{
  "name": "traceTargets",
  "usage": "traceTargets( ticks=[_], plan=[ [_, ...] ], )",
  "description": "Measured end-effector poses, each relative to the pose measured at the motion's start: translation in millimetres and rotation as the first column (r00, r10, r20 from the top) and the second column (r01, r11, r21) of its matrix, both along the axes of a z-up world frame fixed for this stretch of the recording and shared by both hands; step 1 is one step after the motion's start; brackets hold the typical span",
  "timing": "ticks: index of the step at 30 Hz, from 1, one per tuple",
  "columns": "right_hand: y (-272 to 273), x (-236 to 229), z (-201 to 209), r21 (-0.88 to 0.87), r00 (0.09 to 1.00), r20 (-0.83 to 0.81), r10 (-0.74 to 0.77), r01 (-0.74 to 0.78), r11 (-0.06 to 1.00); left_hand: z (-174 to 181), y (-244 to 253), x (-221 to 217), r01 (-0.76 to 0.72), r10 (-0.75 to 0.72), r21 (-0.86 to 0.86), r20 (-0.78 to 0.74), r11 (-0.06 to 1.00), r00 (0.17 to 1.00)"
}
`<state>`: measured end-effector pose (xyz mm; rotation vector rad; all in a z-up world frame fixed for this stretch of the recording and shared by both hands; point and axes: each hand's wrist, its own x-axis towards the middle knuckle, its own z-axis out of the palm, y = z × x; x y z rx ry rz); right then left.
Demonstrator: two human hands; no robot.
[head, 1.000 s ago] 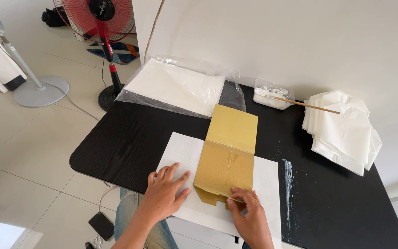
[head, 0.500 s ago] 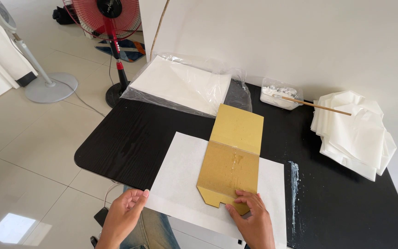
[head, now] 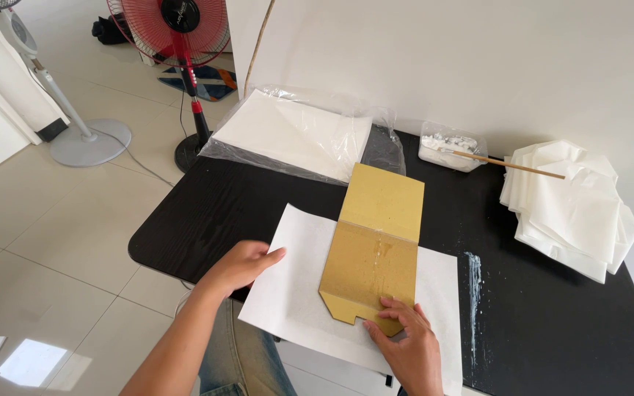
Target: The person applies adhesive using a brush to the edges and flaps of a white paper packaging component, then folds and presses the edges together on a black table.
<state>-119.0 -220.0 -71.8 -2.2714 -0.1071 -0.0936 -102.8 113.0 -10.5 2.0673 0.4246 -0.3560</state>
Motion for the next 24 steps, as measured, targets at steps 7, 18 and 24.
traceTargets(
  ticks=[7, 18, 24],
  plan=[
    [1, -4, 7, -0.005, 0.998, -0.062, -0.017, 0.017, 1.0, 7, -29, 52, 0.051, -0.052, 0.051, 0.012, 0.997, 0.999],
    [-8, 2, -9, -0.056, 0.979, 0.047, 0.196, -0.194, 0.979, -40, 2, 73, -0.004, -0.079, 0.472, 0.157, 0.882, 0.984],
    [2, 5, -10, 0.034, 0.976, 0.159, 0.147, -0.154, 0.987, -66, -2, 75, -0.103, -0.106, 0.574, 0.319, 0.813, 0.942]
  ],
)
